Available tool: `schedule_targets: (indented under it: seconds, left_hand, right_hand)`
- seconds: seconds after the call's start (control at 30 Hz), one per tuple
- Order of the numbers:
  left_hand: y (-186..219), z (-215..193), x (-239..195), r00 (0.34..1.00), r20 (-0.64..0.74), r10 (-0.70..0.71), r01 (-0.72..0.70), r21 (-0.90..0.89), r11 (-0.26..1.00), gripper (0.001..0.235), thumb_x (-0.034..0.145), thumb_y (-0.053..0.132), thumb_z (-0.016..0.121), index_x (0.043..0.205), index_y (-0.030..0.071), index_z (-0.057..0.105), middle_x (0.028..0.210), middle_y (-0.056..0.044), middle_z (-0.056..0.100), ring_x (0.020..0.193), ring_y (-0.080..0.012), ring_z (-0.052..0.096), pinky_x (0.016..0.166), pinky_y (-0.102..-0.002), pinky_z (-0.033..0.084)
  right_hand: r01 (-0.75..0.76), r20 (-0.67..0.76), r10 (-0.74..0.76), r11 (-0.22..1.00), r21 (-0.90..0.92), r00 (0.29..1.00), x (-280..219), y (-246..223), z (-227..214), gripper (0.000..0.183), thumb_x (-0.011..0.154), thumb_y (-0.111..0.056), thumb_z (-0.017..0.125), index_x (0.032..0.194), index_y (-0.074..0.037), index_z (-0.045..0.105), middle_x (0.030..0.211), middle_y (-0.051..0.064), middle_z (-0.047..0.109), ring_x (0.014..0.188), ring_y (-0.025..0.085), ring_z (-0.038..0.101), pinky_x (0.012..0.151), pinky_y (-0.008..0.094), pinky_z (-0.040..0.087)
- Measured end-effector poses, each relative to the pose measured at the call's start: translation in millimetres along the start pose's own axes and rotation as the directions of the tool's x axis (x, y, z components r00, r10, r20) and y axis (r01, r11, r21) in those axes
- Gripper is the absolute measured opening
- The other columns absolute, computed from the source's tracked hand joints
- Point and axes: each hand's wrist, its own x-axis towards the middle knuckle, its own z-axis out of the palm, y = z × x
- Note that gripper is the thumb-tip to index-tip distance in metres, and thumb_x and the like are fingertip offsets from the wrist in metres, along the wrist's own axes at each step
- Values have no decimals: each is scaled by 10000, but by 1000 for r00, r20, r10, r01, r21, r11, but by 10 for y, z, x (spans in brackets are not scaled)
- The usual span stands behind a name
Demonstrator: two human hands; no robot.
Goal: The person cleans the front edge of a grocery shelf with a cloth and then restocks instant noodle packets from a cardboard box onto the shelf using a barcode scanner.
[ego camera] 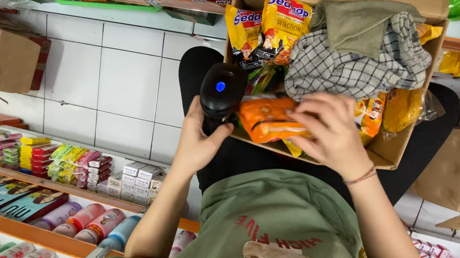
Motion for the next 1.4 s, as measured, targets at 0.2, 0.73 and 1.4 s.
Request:
schedule_targets:
  seconds: [0.2, 0.73, 1.4]
  left_hand:
    - [116, 174, 57, 995, 68, -67, 49, 240, 969, 675, 809, 106, 805, 1352, -55, 439, 1089, -194, 561, 987, -335, 608, 898, -369, 501]
    - [470, 911, 695, 866, 176, 468, -462, 640, 613, 509, 975, 251, 731, 1415, 88, 534, 1360, -156, 513, 1255, -352, 523, 1015, -495, 445]
    - [868, 883, 1650, 926, 201, 319, -377, 446, 812, 323, 1123, 242, 520, 919, 6, 605, 782, -172, 594, 811, -374, 553, 892, -471, 441]
  right_hand:
    - [-215, -307, 607, 635, 742, 733, -480, 22, -85, 445, 1036, -413, 727, 1324, -88, 630, 1277, 42, 647, 1229, 184, 653, 1060, 352, 521]
    - [195, -29, 882, -72, 978, 470, -1188, 229, -177, 629, 994, -377, 697, 1499, -55, 506, 1422, 114, 606, 1288, 278, 608, 1151, 454, 481]
    - [253, 80, 757, -313, 915, 648, -736, 80, -273, 852, 1022, -664, 450, 1622, -63, 380, 1555, 163, 498, 1415, 408, 492, 1232, 584, 368]
